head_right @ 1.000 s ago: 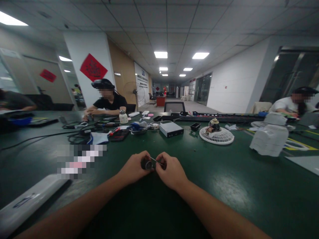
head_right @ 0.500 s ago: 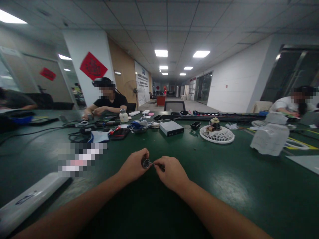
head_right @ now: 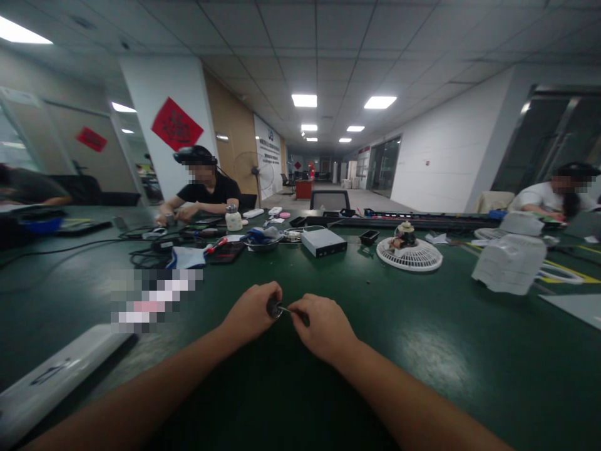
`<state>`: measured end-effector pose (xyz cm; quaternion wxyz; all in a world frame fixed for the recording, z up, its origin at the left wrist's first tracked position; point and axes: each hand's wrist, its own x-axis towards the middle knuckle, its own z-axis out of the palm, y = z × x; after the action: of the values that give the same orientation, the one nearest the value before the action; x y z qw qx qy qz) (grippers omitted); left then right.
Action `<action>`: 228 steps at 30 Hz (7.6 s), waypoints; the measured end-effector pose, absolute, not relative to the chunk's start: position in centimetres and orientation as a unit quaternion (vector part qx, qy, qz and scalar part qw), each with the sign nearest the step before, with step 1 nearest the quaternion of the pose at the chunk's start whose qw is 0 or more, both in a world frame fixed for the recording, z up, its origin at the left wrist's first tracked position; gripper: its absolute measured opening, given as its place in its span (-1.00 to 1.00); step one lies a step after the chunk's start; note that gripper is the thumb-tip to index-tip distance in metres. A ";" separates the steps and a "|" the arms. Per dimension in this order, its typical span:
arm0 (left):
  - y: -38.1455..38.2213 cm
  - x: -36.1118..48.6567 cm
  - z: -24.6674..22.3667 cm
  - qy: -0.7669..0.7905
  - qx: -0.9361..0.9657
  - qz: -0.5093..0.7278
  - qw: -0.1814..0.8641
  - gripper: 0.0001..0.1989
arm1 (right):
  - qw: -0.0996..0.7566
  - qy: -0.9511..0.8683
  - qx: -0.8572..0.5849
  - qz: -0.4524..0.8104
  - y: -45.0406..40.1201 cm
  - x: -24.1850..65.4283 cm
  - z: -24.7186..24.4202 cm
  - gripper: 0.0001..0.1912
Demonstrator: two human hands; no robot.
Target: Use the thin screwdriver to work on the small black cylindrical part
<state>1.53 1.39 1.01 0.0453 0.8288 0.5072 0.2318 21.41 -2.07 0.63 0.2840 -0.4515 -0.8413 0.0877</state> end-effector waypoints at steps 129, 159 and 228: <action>1.8 1.1 0.2 0.497 0.844 0.201 0.025 -0.91 | 0.214 -0.810 -0.540 0.077 -1.8 21.9 0.8 -0.82; 1.3 1.5 0.6 0.434 0.861 0.242 0.107 -0.71 | 0.374 -0.761 -0.481 0.223 -0.4 22.2 -0.3 -0.84; 2.2 0.9 0.1 0.519 0.791 0.307 0.106 -0.78 | 0.311 -0.806 -0.477 0.163 -1.7 22.0 0.6 -0.88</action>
<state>0.93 2.15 0.13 0.1059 0.7908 0.5189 0.3067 21.98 -1.67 0.57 0.3106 -0.4768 -0.8060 0.1632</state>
